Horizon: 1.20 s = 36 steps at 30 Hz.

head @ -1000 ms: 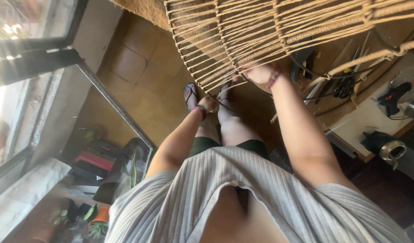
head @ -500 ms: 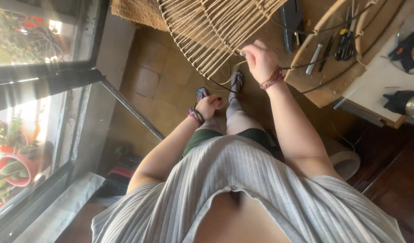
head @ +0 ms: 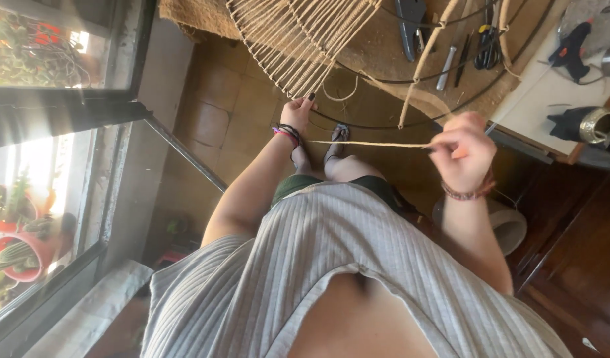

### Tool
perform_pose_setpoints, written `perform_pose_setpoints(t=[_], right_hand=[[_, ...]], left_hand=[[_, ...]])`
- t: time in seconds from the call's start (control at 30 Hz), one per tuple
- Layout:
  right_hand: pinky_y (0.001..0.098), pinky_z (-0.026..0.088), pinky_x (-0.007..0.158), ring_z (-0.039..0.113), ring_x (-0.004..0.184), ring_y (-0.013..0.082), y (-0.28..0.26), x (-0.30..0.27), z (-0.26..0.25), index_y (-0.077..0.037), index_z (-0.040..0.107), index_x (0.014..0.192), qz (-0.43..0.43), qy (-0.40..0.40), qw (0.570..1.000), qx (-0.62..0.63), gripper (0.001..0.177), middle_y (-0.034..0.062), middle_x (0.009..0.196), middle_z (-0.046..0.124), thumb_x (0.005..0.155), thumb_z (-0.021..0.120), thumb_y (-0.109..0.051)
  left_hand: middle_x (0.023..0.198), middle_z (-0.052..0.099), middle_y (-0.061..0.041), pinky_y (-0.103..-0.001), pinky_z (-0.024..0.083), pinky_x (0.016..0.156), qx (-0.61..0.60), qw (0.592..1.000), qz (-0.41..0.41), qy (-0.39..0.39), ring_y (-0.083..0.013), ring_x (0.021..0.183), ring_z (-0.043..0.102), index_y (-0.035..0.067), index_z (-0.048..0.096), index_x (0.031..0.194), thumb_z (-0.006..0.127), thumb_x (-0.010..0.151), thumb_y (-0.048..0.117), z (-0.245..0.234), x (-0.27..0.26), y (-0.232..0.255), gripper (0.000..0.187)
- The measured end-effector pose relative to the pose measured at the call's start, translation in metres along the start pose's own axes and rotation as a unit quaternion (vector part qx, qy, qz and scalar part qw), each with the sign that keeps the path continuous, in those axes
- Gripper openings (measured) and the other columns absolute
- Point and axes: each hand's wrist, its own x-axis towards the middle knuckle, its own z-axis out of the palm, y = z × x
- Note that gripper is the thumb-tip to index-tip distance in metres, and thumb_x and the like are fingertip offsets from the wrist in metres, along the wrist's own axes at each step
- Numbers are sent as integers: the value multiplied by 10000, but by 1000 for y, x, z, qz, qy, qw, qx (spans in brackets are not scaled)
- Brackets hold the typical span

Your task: Weaving and tying thin strings onto a wicker furniture frame to create or repair a pattern.

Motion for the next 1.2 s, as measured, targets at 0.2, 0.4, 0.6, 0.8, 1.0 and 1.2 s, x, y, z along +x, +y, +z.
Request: perform_pose_setpoints(t=[0.2, 0.4, 0.6, 0.8, 1.0, 1.2], right_hand=[[298, 427, 843, 512, 691, 109, -37, 12, 124, -150, 420, 574, 308, 335, 489, 744, 330, -58, 534, 389, 787, 658, -69], [271, 248, 371, 295, 364, 102, 81, -83, 269, -120, 461, 626, 587, -62, 551, 590, 353, -14, 468, 265, 909, 670, -105], [205, 500, 884, 739, 996, 81, 69, -18, 203, -243, 712, 1222, 537, -125, 665, 504, 436, -27, 1003, 784, 958, 465, -487], [297, 553, 784, 698, 833, 205, 26, -8, 190, -165, 780, 924, 274, -137, 901, 309, 240, 29, 855, 719, 902, 560, -71], [583, 469, 1019, 601, 1169, 507, 74, -50, 227, 80, 702, 1132, 104, -307, 870, 370, 254, 320, 1210, 672, 888, 646, 43], [261, 427, 488, 556, 486, 137, 38, -15, 196, 26, 650, 1189, 308, -7, 821, 481, 342, 35, 553, 565, 1024, 393, -127]], left_hand=[[452, 474, -30, -273, 407, 357, 168, 983, -34, -62, -152, 351, 518, 201, 813, 829, 519, 1002, 586, 15, -38, 11, 514], [496, 264, 13, -248, 285, 287, -7, 979, -110, -172, -99, 332, 313, 17, 717, 791, 557, 1002, 521, -2, -33, 2, 569], [809, 727, -185, -459, 589, 764, 514, 849, 56, -109, -412, 879, 732, 122, 790, 858, 749, 764, 632, -21, -18, 25, 520], [931, 762, -89, -433, 623, 795, 596, 792, 84, -98, -323, 937, 761, 267, 758, 1033, 691, 879, 420, -23, -16, 13, 227], [820, 755, -133, -455, 590, 815, 449, 886, -14, -118, -376, 931, 726, 190, 794, 838, 642, 804, 622, -17, -30, 37, 459], [875, 770, -30, -407, 624, 794, 636, 765, 48, -93, -286, 930, 765, 258, 797, 953, 655, 865, 397, -17, -37, 53, 218]])
